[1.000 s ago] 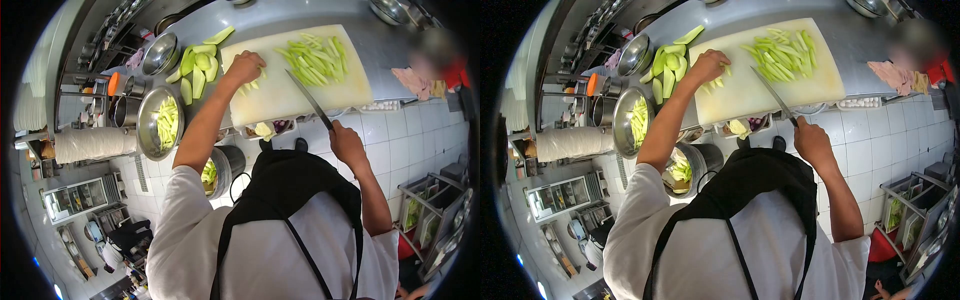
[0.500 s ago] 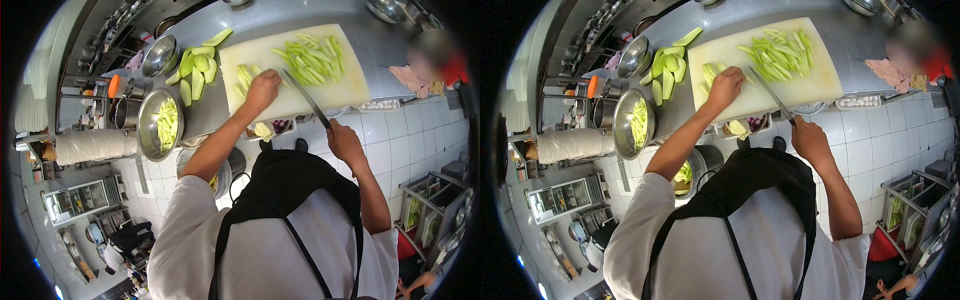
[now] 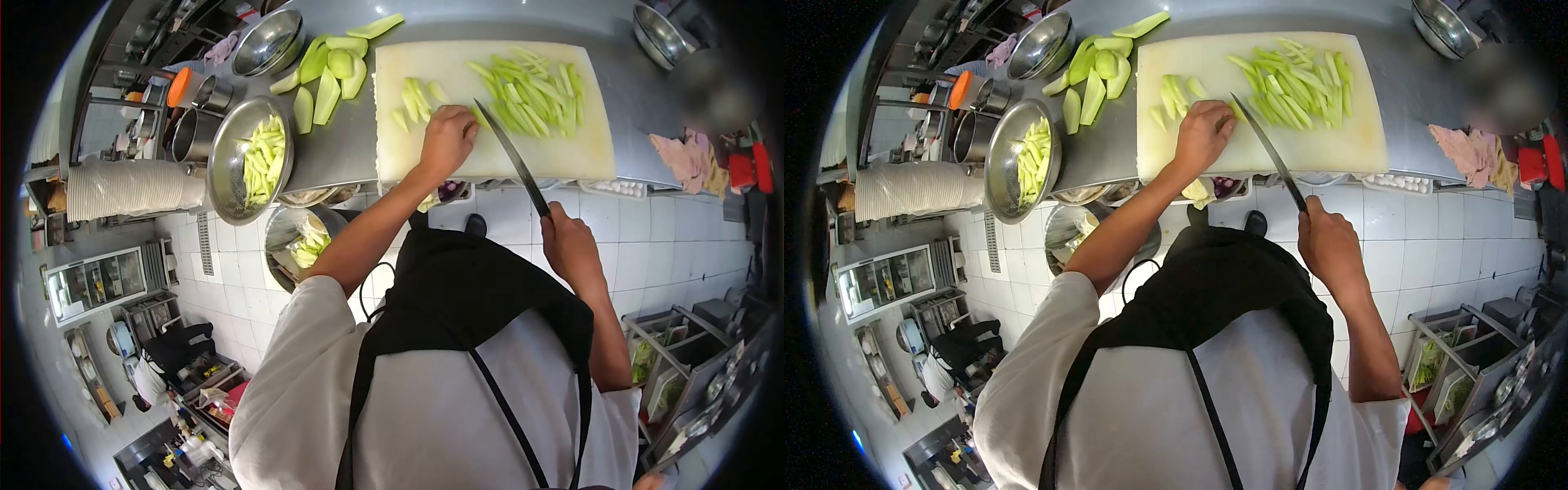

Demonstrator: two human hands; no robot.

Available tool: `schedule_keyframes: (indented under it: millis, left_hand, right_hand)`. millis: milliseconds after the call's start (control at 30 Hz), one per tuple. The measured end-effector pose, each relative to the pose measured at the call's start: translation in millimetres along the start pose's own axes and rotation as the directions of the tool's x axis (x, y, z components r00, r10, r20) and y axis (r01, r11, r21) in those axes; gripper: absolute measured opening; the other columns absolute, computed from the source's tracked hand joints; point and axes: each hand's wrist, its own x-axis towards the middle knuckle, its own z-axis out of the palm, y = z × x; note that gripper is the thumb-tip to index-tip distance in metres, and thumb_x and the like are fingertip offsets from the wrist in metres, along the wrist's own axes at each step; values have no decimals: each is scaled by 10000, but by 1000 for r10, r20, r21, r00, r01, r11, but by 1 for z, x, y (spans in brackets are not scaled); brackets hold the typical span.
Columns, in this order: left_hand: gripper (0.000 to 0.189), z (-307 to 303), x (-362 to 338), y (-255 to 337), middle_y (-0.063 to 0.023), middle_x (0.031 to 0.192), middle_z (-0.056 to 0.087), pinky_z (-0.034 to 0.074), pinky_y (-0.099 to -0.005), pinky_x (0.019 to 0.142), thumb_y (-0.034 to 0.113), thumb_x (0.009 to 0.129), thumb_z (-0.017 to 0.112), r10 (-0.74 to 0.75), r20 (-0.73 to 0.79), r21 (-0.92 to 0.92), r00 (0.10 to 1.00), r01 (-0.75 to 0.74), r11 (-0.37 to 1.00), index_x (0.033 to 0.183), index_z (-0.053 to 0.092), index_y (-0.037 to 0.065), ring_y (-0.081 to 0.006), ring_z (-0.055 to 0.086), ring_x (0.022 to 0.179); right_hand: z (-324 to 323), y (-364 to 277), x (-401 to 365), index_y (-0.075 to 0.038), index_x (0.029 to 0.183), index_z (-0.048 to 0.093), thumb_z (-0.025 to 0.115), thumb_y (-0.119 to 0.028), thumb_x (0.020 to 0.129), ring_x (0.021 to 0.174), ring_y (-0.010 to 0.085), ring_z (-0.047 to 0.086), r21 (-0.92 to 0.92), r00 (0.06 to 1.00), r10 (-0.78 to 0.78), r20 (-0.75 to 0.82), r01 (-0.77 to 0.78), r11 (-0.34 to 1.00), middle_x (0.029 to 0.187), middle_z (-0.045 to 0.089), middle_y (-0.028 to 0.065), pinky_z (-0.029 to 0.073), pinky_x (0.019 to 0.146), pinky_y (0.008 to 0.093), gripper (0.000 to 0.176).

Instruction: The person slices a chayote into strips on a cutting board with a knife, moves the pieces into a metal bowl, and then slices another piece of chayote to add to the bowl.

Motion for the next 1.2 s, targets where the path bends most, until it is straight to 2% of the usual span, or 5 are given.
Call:
schedule_keyframes:
  millis: [500, 700, 833, 967, 1200]
  left_hand:
    - [132, 12, 11, -3, -140, 1031, 727, 538, -407, 896, 63, 839, 738, -19, -54, -74, 998, 15, 997, 957, 759, 7, -327, 659, 995]
    - [122, 14, 11, -2, -135, 1020, 728, 537, -409, 885, 66, 835, 748, -25, -81, -49, 996, 21, 999, 940, 759, 5, -321, 655, 987]
    - [118, 13, 12, 0, -131, 1015, 728, 535, -405, 894, 59, 828, 748, -30, -70, -51, 997, 26, 998, 931, 756, 3, -321, 653, 992]
    - [113, 10, 12, -1, -130, 1011, 725, 535, -402, 892, 49, 821, 744, -2, -53, -35, 999, 0, 999, 925, 756, 8, -324, 651, 993]
    - [122, -34, 45, -23, -122, 1015, 711, 523, -428, 900, 66, 783, 751, 62, -155, 168, 986, -36, 985, 902, 757, 38, -330, 628, 992]
  right_hand:
    - [-6, 7, 3, 2, 1050, 551, 532, -161, 1008, 756, 501, 659, -141, 997, -76, -33, 71, 987, 753, 660, 297, 520, 704, 577, 169]
    - [0, 0, 15, 17, 1056, 530, 487, -64, 950, 759, 506, 674, -235, 998, 28, 54, -14, 972, 783, 678, 297, 539, 748, 584, 140]
    - [18, -2, 51, 39, 1097, 524, 477, -21, 902, 824, 509, 679, -232, 997, -57, 57, 68, 970, 838, 688, 303, 543, 779, 581, 209]
    - [13, -2, 64, 10, 1206, 526, 479, -142, 991, 839, 508, 668, -177, 989, -100, -105, 80, 981, 847, 689, 295, 522, 801, 587, 268]
    - [0, -10, 32, -10, 1147, 539, 527, -200, 1005, 836, 533, 630, -19, 999, -47, 12, 47, 999, 838, 661, 325, 485, 775, 613, 238]
